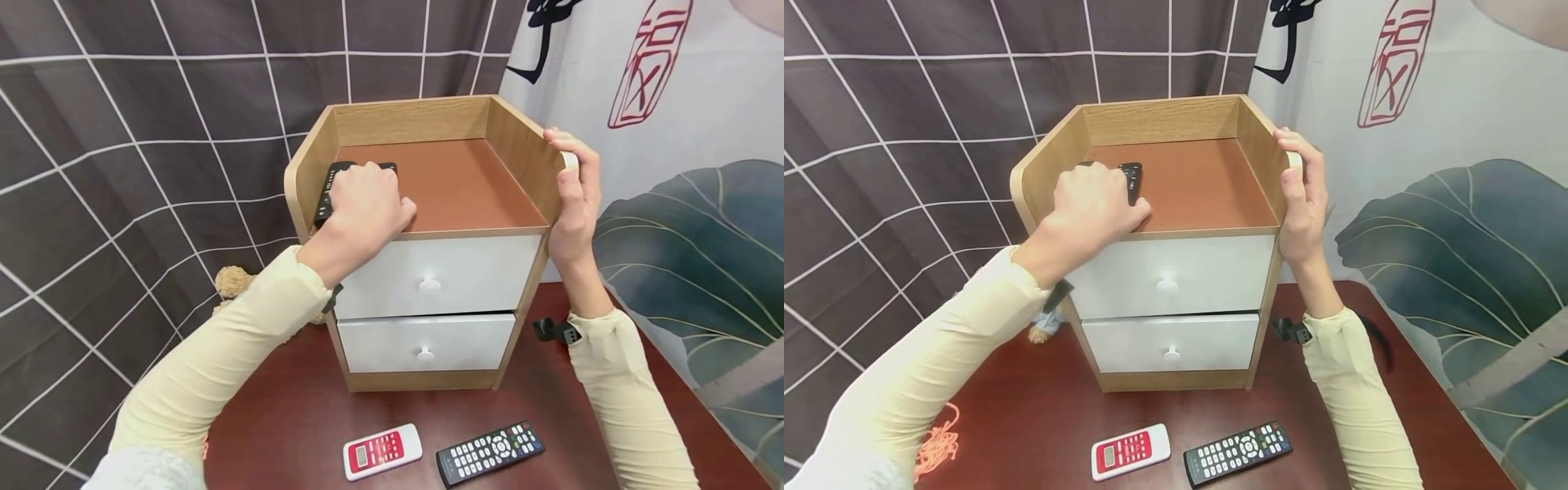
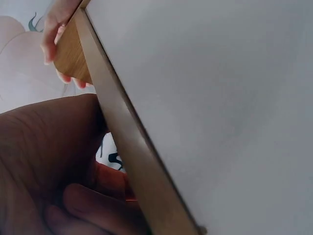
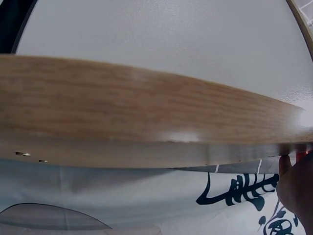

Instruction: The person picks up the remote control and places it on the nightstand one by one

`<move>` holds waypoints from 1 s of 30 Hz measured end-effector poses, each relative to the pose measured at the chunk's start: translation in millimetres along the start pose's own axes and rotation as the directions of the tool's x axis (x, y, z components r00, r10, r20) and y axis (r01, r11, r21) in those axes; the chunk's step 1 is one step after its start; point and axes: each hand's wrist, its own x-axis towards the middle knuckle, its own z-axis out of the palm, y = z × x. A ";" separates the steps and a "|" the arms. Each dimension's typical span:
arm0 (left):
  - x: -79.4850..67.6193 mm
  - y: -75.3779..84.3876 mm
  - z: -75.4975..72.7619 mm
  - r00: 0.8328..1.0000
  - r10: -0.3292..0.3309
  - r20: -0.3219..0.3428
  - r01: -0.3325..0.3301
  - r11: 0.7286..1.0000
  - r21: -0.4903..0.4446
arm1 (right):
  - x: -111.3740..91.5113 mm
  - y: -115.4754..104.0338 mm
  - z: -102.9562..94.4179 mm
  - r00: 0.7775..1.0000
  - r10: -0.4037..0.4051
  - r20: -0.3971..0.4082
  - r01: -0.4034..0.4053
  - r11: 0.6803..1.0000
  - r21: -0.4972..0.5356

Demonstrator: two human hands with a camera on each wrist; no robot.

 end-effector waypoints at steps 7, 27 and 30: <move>4.2 -1.1 -3.9 1.000 -0.017 0.024 0.016 1.000 0.018 | -0.3 -2.3 1.1 1.000 0.010 0.005 -0.010 1.000 -0.015; -57.4 -15.5 0.1 0.942 0.172 -0.288 -0.232 0.954 -0.189 | 0.3 -0.1 -1.0 1.000 -0.009 0.003 0.009 1.000 -0.009; -69.4 -14.1 14.4 0.893 0.281 -0.352 -0.375 0.896 -0.237 | 1.0 -0.8 -1.7 1.000 -0.005 0.003 0.005 1.000 -0.018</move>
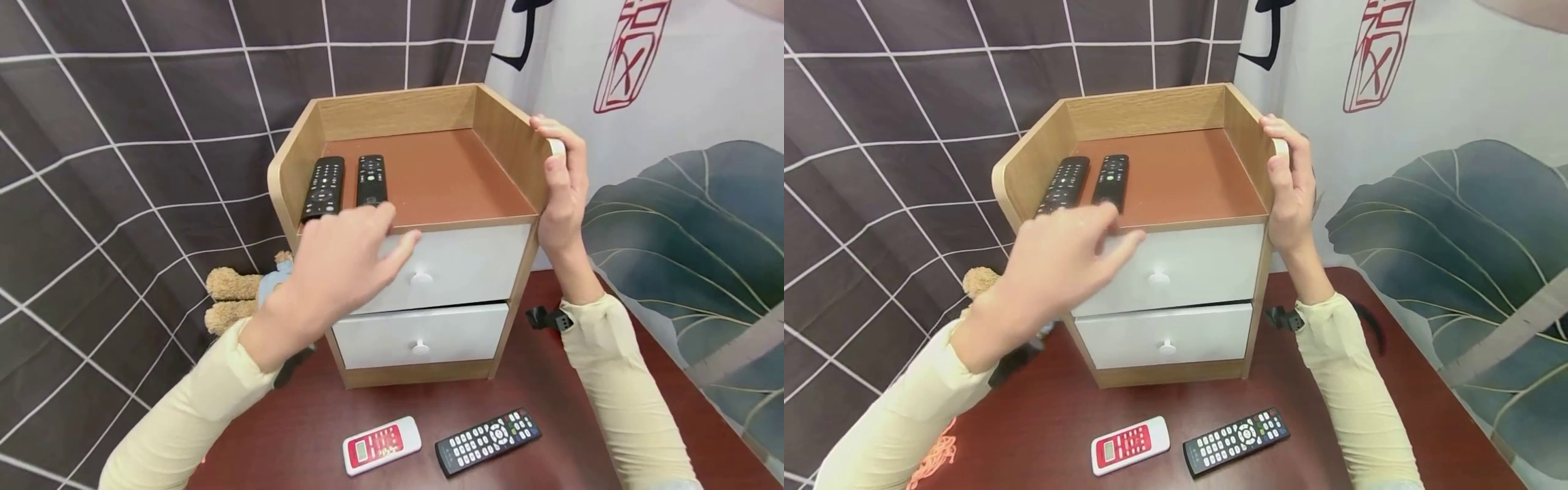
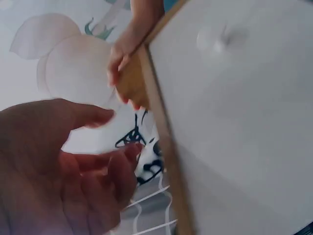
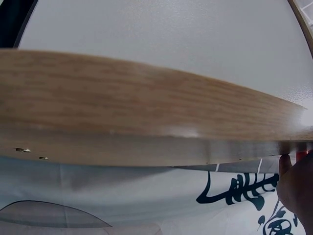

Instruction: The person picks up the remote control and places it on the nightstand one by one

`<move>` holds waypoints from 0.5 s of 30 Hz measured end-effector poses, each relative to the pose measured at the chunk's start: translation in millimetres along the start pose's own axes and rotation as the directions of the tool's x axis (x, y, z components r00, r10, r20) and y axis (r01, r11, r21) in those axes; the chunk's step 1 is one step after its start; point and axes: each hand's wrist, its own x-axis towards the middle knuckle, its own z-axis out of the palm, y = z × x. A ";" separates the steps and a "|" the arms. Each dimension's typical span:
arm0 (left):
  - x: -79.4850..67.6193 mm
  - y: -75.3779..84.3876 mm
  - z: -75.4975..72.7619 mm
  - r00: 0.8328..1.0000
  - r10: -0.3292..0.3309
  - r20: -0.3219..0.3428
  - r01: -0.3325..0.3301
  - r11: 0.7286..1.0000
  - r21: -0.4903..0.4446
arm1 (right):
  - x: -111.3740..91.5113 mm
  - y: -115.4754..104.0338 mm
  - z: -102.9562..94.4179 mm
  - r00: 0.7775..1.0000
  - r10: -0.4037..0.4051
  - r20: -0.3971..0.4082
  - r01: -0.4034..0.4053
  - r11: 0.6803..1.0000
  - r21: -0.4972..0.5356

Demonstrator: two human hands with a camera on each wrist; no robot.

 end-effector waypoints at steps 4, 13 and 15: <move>-23.0 -1.9 26.9 0.979 0.198 -0.043 -0.202 0.964 -0.173 | 1.2 0.8 0.2 1.000 0.002 -0.002 -0.002 1.000 -0.007; -86.2 -12.7 108.1 0.963 0.268 -0.022 -0.256 0.890 -0.376 | 1.5 5.9 -2.4 1.000 0.003 -0.012 -0.003 1.000 0.009; -106.8 -14.3 125.3 0.965 0.261 0.031 -0.224 0.879 -0.421 | 1.1 7.1 -1.8 1.000 -0.005 -0.009 0.005 1.000 0.007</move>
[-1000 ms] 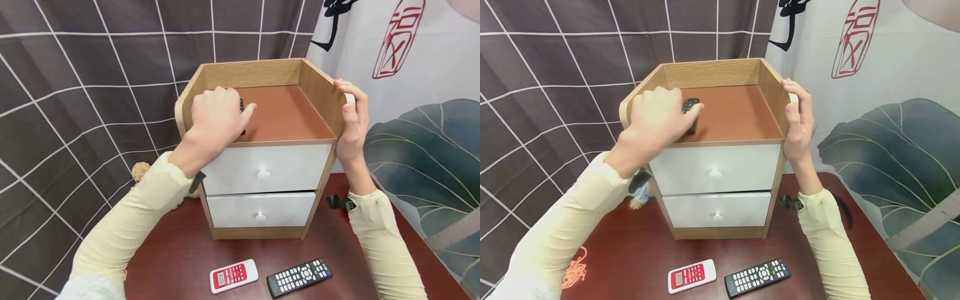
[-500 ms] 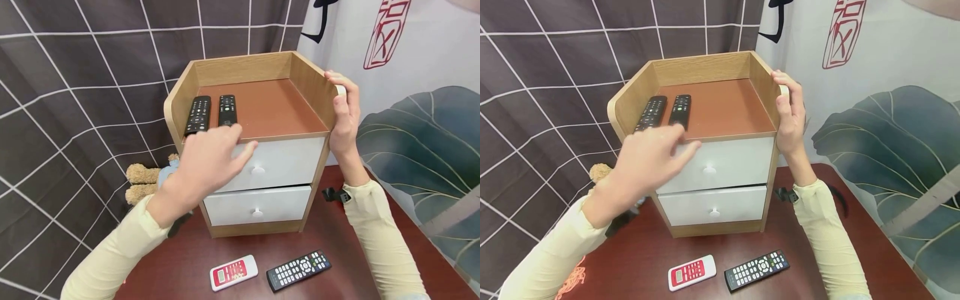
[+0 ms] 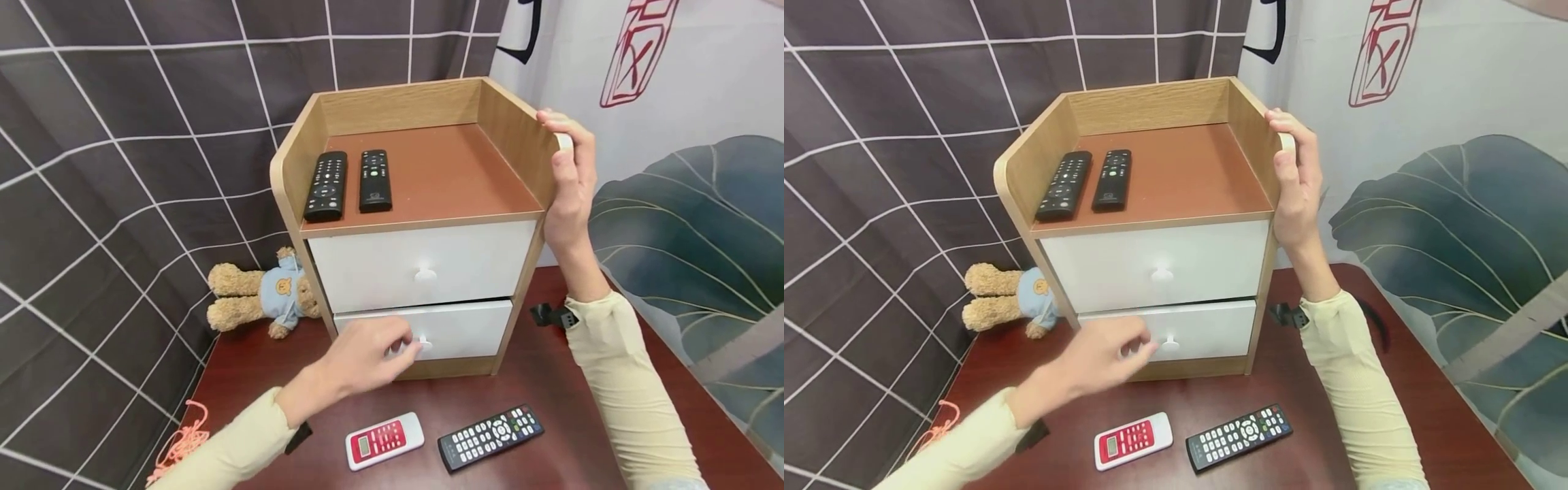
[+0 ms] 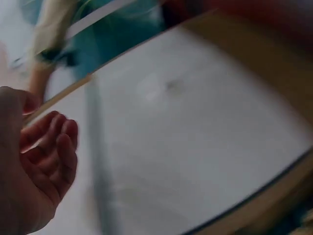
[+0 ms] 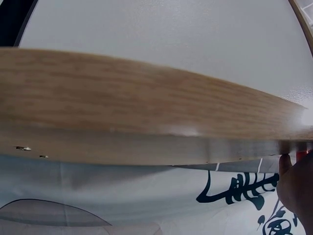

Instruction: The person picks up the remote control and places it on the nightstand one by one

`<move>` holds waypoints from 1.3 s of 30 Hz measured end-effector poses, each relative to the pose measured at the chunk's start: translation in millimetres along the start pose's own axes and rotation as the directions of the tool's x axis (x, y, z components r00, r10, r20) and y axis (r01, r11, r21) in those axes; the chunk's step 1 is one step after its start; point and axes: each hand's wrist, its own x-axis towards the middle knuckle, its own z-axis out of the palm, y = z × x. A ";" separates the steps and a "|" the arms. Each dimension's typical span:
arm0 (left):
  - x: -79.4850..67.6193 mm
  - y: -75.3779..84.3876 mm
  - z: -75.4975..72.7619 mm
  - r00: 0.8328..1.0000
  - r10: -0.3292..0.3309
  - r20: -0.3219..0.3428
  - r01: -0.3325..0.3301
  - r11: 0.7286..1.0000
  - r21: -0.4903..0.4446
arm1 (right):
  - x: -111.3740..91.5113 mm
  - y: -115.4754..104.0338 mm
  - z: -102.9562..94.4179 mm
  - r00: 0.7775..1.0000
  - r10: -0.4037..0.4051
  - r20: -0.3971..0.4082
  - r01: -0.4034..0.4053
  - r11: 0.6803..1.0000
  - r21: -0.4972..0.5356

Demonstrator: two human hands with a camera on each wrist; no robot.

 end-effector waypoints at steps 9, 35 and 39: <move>-91.5 -19.9 57.7 0.986 0.008 0.167 -0.007 1.000 -0.007 | -0.8 1.4 3.3 1.000 0.009 0.009 -0.009 1.000 0.001; -165.6 -18.8 82.5 0.860 -0.222 0.459 0.151 0.971 0.188 | 0.4 2.8 2.4 0.999 0.033 0.003 -0.033 0.999 -0.006; -164.7 -20.1 86.8 0.867 -0.204 0.454 0.134 0.974 0.181 | 0.1 3.4 0.3 1.000 0.015 -0.001 -0.015 1.000 -0.016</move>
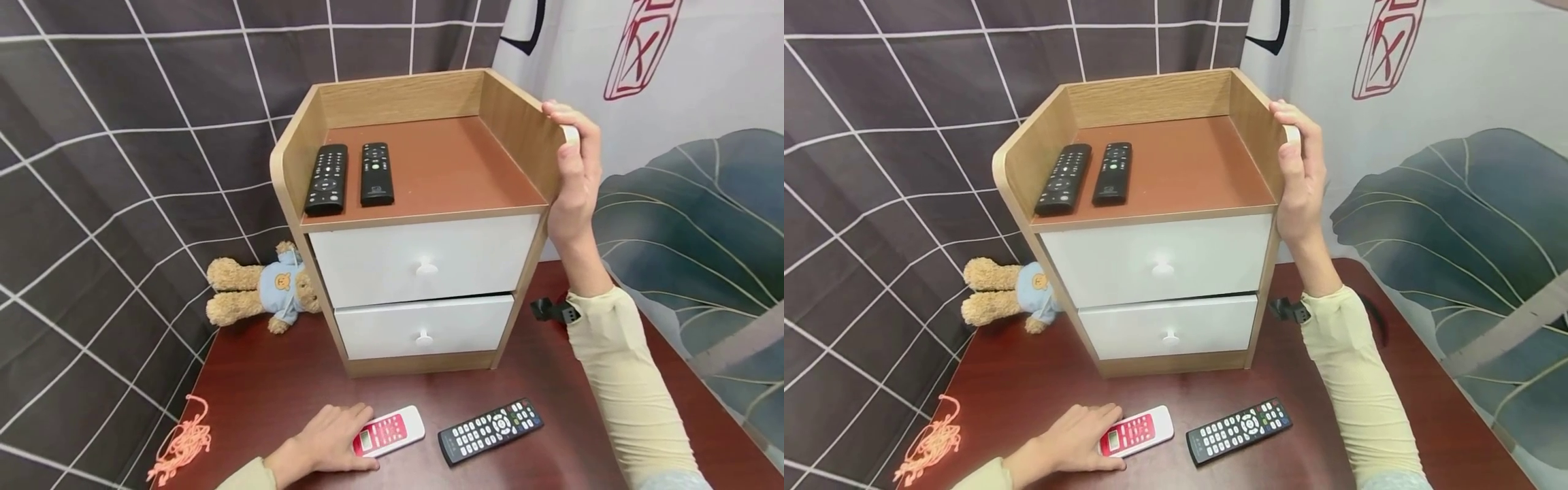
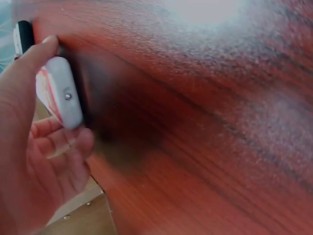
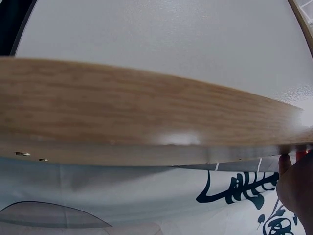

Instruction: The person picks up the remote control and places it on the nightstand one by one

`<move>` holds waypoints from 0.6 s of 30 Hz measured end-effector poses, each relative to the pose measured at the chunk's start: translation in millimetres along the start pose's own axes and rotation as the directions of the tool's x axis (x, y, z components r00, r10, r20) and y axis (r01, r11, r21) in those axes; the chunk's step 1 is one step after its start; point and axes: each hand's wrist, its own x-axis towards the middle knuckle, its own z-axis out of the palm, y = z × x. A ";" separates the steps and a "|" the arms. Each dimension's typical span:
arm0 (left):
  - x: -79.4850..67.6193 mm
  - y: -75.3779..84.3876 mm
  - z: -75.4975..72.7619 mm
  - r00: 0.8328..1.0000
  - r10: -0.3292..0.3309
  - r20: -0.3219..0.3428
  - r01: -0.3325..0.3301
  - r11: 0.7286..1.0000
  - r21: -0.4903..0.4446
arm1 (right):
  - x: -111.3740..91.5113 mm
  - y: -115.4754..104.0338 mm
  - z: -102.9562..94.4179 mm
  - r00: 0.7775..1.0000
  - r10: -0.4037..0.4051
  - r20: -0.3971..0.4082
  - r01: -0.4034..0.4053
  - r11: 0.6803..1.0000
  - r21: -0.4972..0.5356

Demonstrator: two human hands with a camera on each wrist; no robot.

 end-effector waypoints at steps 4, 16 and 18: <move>0.4 0.8 1.7 1.000 0.006 -0.025 -0.006 1.000 0.003 | 0.5 2.9 -1.1 1.000 -0.004 0.005 0.004 1.000 0.014; 12.5 0.6 -20.4 0.974 0.049 -0.221 -0.072 0.993 -0.097 | -0.3 -1.0 -0.7 1.000 0.003 0.005 -0.003 1.000 0.011; 16.9 2.7 -32.9 0.974 0.036 -0.226 -0.071 0.986 -0.149 | -0.4 -3.2 0.0 1.000 0.012 0.002 -0.012 1.000 0.013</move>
